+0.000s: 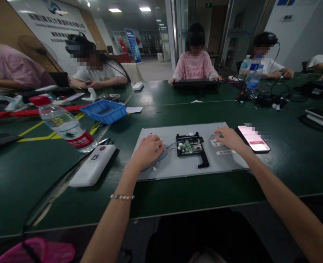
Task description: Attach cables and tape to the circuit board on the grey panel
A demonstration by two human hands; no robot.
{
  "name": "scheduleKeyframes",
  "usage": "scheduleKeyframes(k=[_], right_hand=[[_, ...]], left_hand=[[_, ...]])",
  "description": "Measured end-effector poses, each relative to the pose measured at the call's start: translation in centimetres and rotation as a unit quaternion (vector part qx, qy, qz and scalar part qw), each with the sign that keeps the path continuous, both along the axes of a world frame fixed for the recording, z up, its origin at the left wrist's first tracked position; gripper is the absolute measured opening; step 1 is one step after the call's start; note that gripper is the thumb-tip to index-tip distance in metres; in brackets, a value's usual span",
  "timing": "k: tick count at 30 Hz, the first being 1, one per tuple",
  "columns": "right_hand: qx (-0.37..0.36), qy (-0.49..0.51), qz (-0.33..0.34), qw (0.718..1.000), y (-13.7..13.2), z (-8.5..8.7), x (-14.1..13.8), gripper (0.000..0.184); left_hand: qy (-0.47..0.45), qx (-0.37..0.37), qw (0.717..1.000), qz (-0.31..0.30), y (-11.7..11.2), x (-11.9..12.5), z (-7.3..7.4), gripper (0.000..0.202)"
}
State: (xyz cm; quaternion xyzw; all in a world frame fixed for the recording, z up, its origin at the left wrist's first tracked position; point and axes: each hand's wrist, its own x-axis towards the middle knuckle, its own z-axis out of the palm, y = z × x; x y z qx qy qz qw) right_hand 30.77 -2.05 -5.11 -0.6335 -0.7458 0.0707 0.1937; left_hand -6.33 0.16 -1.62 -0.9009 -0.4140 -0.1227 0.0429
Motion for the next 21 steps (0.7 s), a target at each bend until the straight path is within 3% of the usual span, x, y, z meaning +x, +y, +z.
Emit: scheduleKeyframes(k=[7,12,21], right_hand=[[0.018,-0.044,-0.066,0.997,0.0,0.1,0.0,0.029],[0.022,0.064,-0.088,0.994,-0.7,0.5,0.3,0.03],[-0.058,0.228,-0.02,0.972,-0.6,-0.5,1.1,0.027]], left_hand=[[0.002,-0.013,1.0,-0.002,-0.2,0.2,0.1,0.02],[0.005,-0.005,1.0,0.001,-0.1,0.2,0.0,0.022],[0.0,-0.016,1.0,0.006,0.1,0.1,-0.3,0.036]])
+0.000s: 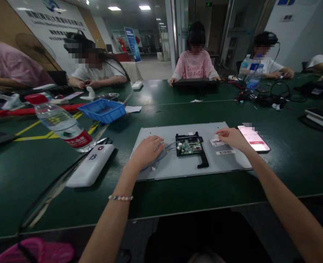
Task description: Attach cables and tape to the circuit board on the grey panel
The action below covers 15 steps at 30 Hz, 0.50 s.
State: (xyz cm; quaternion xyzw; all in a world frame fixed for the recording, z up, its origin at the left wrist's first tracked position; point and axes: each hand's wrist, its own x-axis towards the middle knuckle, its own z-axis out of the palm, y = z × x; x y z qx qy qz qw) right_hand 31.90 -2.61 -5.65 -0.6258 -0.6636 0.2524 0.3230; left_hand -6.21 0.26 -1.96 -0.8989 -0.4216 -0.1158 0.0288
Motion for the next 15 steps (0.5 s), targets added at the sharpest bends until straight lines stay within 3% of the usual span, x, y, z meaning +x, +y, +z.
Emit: scheduleKeyframes(k=[7,15], right_hand=[[-0.004,-0.02,0.0,1.0,-0.3,0.2,-0.2,0.023],[0.051,-0.084,-0.035,0.995,-0.7,0.5,-0.6,0.025]], left_hand=[[0.007,-0.022,1.0,0.013,0.2,-0.2,-0.5,0.046],[-0.001,-0.035,0.999,0.022,0.3,-0.6,-1.1,0.051]])
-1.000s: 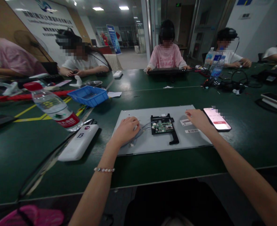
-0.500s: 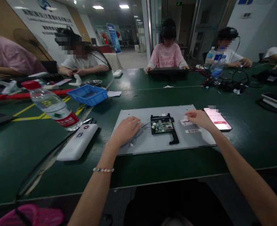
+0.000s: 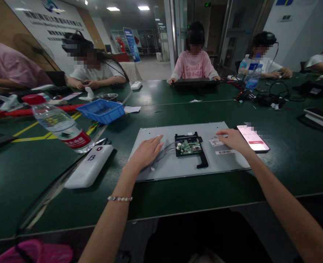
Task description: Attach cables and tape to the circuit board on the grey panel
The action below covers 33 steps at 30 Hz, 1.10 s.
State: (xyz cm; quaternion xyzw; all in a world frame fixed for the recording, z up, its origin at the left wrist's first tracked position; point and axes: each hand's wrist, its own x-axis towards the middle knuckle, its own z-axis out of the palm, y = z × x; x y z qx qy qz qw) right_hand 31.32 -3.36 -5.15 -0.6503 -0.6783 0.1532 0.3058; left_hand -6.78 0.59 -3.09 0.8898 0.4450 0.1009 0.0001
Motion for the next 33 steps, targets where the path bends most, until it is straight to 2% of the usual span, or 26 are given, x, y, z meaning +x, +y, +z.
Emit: scheduleKeyframes(k=[8,14,16,19,23,26,29,33], right_hand=[[0.079,-0.027,0.027,0.996,0.1,0.0,-1.2,0.022],[0.121,-0.067,0.151,0.979,1.6,1.8,-4.6,0.027],[0.115,-0.095,0.192,0.97,2.5,2.3,-5.9,0.028],[0.092,-0.139,0.215,0.962,4.1,2.4,-7.5,0.027],[0.047,-0.169,0.195,0.965,5.7,1.9,-9.1,0.02],[0.038,-0.155,0.17,0.972,6.0,2.0,-9.4,0.02],[0.07,-0.135,0.138,0.979,5.8,2.5,-8.7,0.021],[0.107,-0.144,0.089,0.98,5.0,2.3,-6.1,0.024]], left_hand=[[0.007,0.014,1.0,0.021,0.2,0.0,-0.2,0.051],[-0.002,0.019,1.0,-0.006,0.4,0.0,-0.4,0.051],[-0.001,0.014,1.0,-0.017,0.5,-0.1,-0.5,0.05],[0.002,0.001,1.0,-0.02,0.8,-0.3,-0.9,0.05],[0.006,-0.005,1.0,-0.011,0.9,-0.5,-1.3,0.051],[0.011,-0.001,1.0,-0.002,0.9,-0.5,-1.3,0.052],[0.014,0.003,1.0,0.002,0.8,-0.5,-1.3,0.054],[0.006,0.008,1.0,0.012,0.9,-0.6,-1.2,0.056]])
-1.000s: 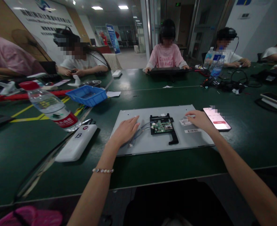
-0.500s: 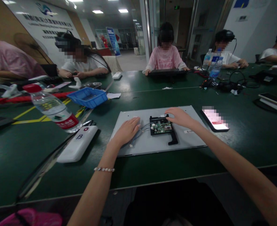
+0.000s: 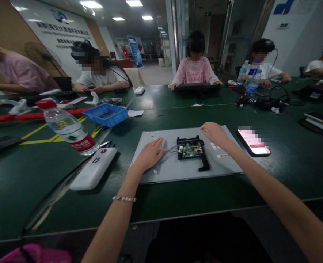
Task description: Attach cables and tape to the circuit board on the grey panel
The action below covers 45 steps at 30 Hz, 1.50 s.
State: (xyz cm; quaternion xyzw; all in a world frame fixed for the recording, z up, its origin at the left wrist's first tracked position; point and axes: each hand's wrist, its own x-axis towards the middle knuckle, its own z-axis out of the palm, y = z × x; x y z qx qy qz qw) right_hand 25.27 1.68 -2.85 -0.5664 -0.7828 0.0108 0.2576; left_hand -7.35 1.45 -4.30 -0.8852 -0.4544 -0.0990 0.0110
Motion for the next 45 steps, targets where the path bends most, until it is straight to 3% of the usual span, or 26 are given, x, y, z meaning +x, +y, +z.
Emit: scheduleKeyframes(k=[4,8,15,20,25,29,35,45], right_hand=[[-0.035,-0.029,0.005,0.999,-0.8,-1.9,2.5,0.026],[-0.045,0.025,0.014,0.999,-1.2,-3.5,3.6,0.033],[-0.019,0.071,-0.018,0.997,-1.7,-3.1,4.1,0.029],[-0.012,0.086,-0.025,0.996,-2.0,-3.0,3.8,0.026],[-0.019,0.101,-0.024,0.994,-2.0,-3.4,3.5,0.024],[-0.019,0.094,-0.017,0.995,-1.8,-3.7,3.3,0.024],[-0.023,0.074,0.001,0.997,-1.5,-4.1,3.1,0.026],[-0.014,0.061,-0.008,0.998,-1.1,-4.2,3.0,0.021]], left_hand=[[-0.009,0.011,1.0,0.005,0.1,0.0,-0.1,0.056],[-0.017,0.025,1.0,0.004,-0.1,0.3,0.3,0.053],[-0.086,0.058,0.994,0.023,-0.3,2.0,2.3,0.049],[-0.105,0.03,0.994,-0.019,0.9,5.3,3.4,0.052],[-0.176,-0.03,0.983,-0.03,2.0,9.1,2.2,0.048],[-0.213,-0.014,0.977,-0.002,1.4,10.5,0.7,0.043],[-0.207,0.017,0.978,-0.012,0.7,9.9,0.2,0.039],[-0.158,0.001,0.987,-0.003,0.9,9.1,-0.2,0.025]])
